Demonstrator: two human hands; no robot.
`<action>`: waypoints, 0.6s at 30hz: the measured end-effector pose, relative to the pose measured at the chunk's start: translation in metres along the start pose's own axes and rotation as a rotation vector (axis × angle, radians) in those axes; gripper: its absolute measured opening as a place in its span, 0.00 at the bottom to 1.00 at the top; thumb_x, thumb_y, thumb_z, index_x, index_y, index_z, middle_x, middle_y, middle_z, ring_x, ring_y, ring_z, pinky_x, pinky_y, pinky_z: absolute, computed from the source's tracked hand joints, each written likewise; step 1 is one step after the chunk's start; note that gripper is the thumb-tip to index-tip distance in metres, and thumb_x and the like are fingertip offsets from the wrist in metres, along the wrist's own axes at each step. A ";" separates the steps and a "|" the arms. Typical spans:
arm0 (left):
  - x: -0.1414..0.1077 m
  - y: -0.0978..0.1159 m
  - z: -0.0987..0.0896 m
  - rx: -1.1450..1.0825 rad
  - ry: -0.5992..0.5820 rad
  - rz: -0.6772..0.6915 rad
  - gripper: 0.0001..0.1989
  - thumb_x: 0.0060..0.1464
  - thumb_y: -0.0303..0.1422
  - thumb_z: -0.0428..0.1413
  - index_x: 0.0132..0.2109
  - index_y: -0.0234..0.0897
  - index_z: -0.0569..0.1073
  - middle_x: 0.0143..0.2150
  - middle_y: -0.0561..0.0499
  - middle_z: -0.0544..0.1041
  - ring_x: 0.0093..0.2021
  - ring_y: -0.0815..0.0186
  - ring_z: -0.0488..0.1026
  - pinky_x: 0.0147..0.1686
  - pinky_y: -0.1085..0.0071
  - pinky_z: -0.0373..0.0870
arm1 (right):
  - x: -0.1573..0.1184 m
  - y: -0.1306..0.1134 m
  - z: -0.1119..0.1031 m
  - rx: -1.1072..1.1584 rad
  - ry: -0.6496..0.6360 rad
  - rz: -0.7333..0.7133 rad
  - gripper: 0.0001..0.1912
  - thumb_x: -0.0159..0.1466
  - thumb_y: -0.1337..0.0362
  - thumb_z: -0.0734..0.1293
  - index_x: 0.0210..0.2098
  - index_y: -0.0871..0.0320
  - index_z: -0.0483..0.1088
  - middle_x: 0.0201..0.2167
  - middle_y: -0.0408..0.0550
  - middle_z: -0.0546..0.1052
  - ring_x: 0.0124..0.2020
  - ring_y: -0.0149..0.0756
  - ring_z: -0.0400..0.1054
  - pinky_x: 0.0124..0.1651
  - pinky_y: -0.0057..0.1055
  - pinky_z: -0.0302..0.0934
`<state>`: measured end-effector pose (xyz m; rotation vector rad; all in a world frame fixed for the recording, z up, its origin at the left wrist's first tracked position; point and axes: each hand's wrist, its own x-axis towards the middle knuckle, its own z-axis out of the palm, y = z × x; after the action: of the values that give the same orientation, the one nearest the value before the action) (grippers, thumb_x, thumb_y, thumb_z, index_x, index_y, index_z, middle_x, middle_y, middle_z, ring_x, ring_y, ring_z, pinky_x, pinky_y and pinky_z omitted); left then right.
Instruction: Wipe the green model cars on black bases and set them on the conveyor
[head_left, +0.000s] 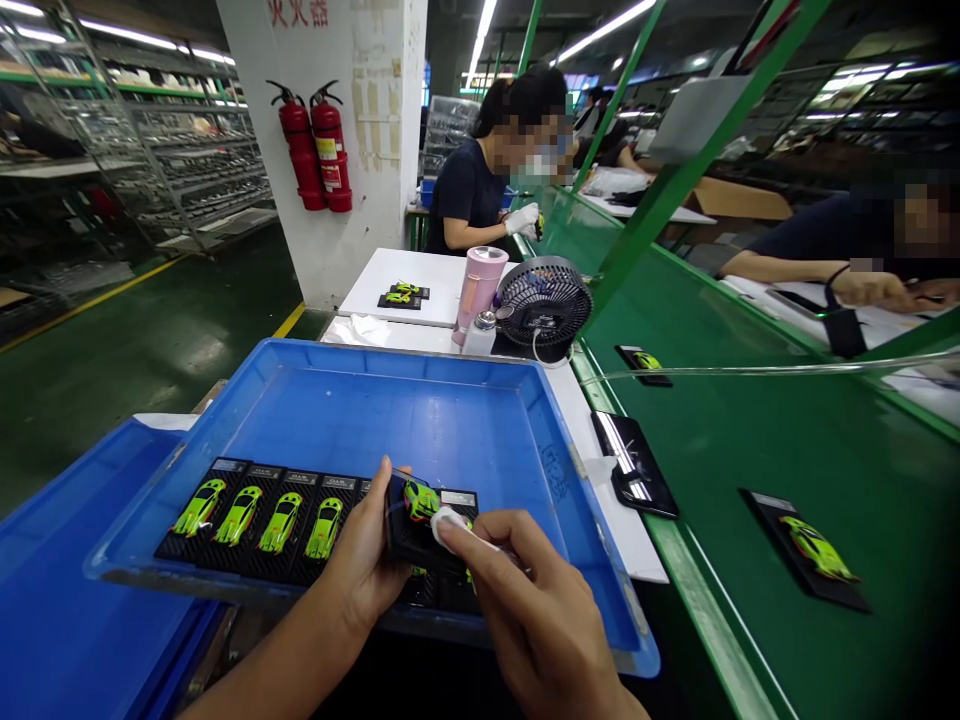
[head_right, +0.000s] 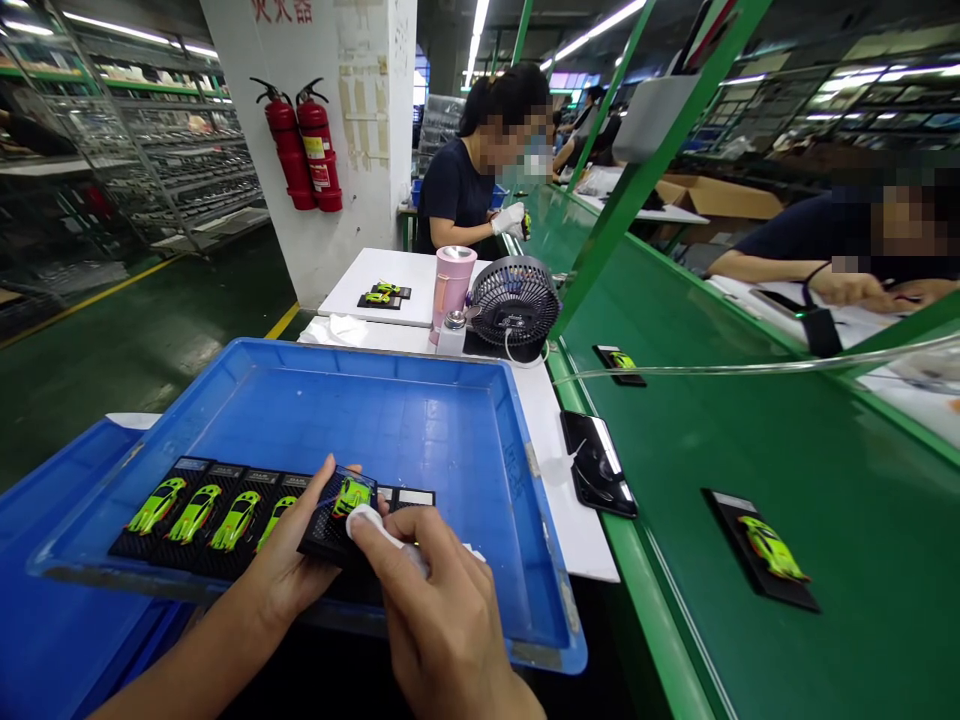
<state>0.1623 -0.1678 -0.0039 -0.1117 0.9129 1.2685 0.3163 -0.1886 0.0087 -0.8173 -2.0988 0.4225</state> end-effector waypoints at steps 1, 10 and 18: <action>0.000 0.000 0.000 0.008 0.001 0.013 0.08 0.59 0.35 0.53 0.40 0.35 0.71 0.21 0.55 0.72 0.21 0.70 0.71 0.32 0.71 0.73 | -0.001 0.001 -0.001 -0.028 0.000 -0.003 0.24 0.64 0.79 0.58 0.56 0.57 0.66 0.39 0.54 0.69 0.37 0.36 0.68 0.29 0.27 0.64; 0.000 0.001 -0.002 0.065 -0.040 0.055 0.13 0.57 0.39 0.55 0.47 0.38 0.69 0.23 0.54 0.75 0.26 0.64 0.77 0.32 0.68 0.73 | -0.004 0.008 -0.005 -0.009 0.047 0.050 0.23 0.64 0.78 0.58 0.57 0.57 0.65 0.38 0.52 0.69 0.35 0.34 0.68 0.33 0.28 0.66; -0.011 0.005 -0.009 0.315 -0.182 -0.109 0.24 0.56 0.48 0.52 0.50 0.32 0.72 0.31 0.43 0.81 0.25 0.60 0.79 0.21 0.72 0.71 | 0.003 0.012 -0.006 0.116 0.086 0.146 0.21 0.66 0.76 0.59 0.55 0.54 0.67 0.36 0.49 0.68 0.33 0.31 0.68 0.33 0.28 0.67</action>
<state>0.1533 -0.1792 -0.0011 0.1970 0.9246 1.0033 0.3248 -0.1780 0.0078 -0.9079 -1.9236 0.5715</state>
